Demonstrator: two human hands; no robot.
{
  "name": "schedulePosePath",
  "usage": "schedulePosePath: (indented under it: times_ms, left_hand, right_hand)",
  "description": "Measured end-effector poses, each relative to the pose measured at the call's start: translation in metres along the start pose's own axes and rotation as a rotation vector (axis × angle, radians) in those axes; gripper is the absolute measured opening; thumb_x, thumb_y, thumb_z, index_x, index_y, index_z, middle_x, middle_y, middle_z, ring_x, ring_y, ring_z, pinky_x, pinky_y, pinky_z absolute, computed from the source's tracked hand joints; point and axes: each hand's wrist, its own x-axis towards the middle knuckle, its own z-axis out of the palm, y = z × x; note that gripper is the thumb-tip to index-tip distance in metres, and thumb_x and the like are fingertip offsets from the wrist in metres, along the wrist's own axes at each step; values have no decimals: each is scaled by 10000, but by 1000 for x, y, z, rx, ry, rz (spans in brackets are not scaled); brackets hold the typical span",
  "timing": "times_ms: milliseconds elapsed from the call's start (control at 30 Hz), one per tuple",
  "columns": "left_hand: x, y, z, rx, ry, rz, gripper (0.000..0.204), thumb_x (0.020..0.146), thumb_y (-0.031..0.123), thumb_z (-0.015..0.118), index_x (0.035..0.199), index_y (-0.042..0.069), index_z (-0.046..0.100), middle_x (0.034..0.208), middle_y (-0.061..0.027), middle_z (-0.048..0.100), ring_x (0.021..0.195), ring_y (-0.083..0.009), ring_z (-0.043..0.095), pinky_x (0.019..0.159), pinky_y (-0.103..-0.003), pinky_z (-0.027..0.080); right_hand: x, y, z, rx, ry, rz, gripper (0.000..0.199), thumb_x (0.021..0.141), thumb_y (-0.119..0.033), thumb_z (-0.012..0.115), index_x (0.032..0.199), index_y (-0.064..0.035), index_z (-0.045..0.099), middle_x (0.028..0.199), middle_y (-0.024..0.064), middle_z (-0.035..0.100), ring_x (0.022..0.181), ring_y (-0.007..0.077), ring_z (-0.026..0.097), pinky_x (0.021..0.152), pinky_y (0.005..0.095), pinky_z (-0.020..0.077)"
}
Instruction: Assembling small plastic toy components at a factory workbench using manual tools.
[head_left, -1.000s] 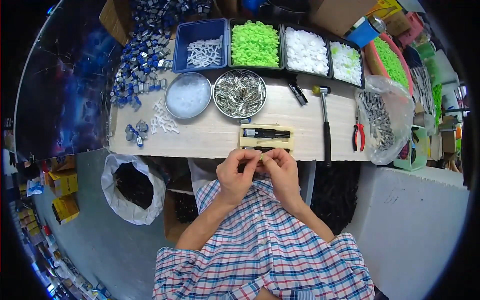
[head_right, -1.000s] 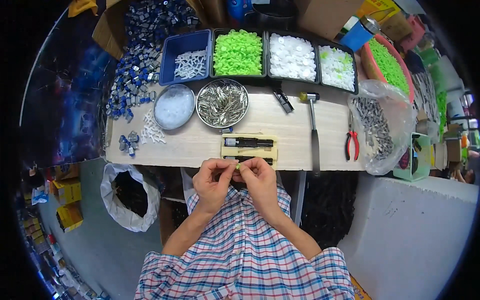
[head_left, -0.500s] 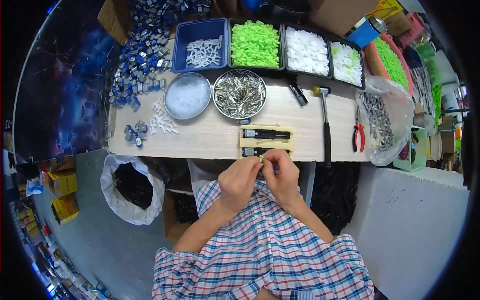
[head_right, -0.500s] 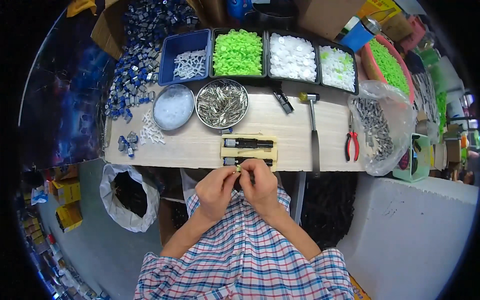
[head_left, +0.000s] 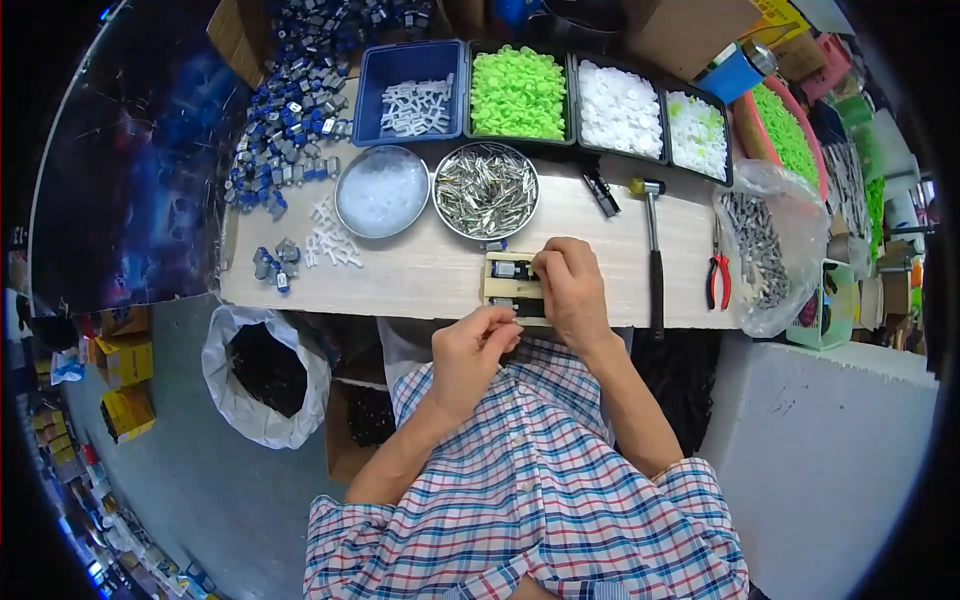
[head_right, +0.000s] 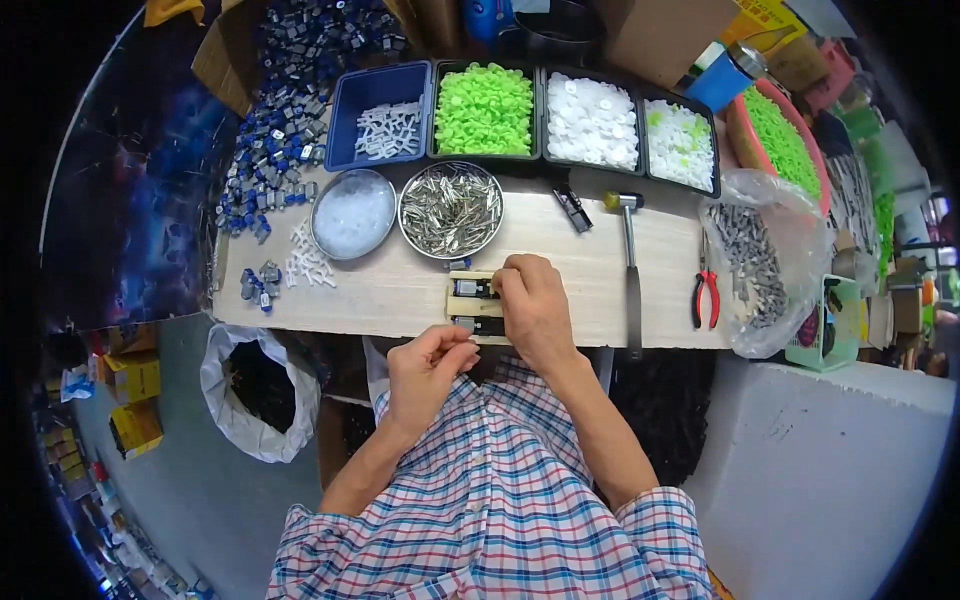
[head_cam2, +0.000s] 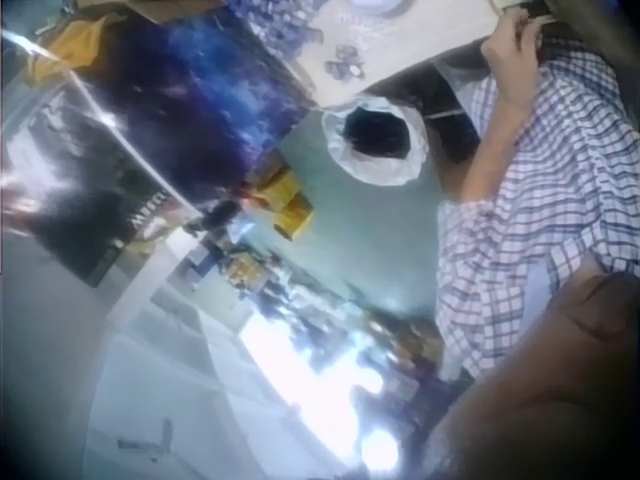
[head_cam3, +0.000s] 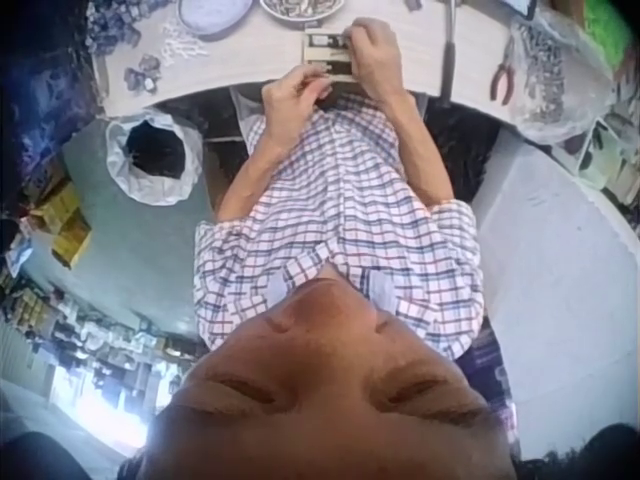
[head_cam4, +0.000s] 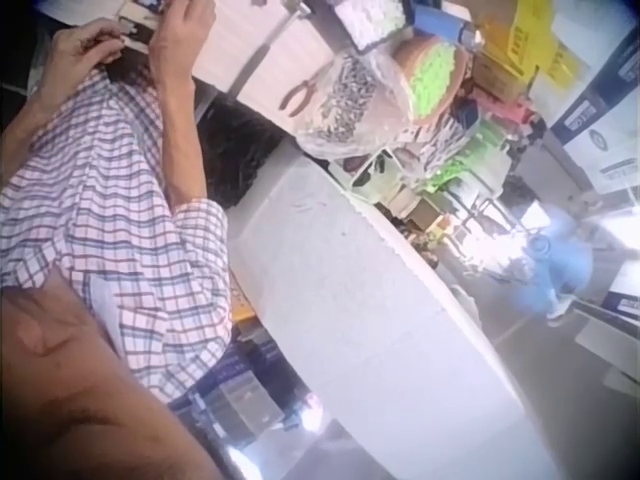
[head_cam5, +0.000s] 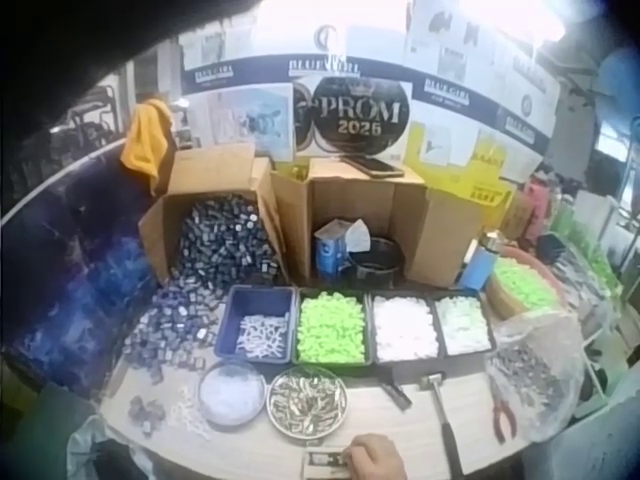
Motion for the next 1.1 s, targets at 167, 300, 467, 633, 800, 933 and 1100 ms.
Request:
schedulePosePath:
  times_ms: [167,300,467,633,800,933,1100]
  left_hand:
    - [9,-4,-1,200,57,244,96,890,-62,691,984,-50,684,900,-116,737,789,-183,728,708,-286,588]
    - [28,-14,3,415,116,617,174,810,-60,730,965,-19,661,1004,-151,728,972,-326,708,794,-360,574]
    - [39,-13,6,619,39,738,202,777,-33,745,945,-3,638,1128,-161,719,1168,-395,617,920,-457,527]
    - [38,-16,8,733,16,758,167,797,-3,731,927,-6,626,1150,-160,716,1212,-407,587,976,-519,488]
    - [35,-13,16,671,70,633,171,816,-2,716,957,2,619,1118,-156,710,1207,-417,578,987,-506,465]
    - [44,0,11,718,28,569,171,821,1,716,958,9,615,1017,-152,694,1186,-413,579,964,-496,466]
    - [42,10,7,581,42,720,184,835,-10,712,1000,-1,633,868,-136,649,1001,-368,645,859,-450,503]
  right_hand:
    - [4,2,4,0,-42,-31,180,804,49,671,952,-15,592,1040,134,584,985,335,577,852,420,481]
    - [3,5,7,-18,-58,-46,157,816,-14,632,971,-26,606,1055,123,585,998,314,571,861,407,461]
    - [2,5,7,-5,-57,-33,155,823,-22,637,975,-26,608,1053,123,585,994,312,571,855,405,457]
    - [2,7,8,-7,-61,-31,145,832,-31,639,974,-26,607,1050,123,585,994,308,572,848,404,454]
    - [2,6,7,-18,-76,-35,143,834,-40,642,973,-27,610,1050,117,588,996,301,573,857,403,454]
    - [8,4,2,-4,-95,-46,123,818,-34,656,933,-28,612,1018,123,597,988,309,574,854,407,459]
    - [34,21,-7,215,42,40,134,794,67,680,887,-1,610,948,150,612,929,348,608,822,414,500]
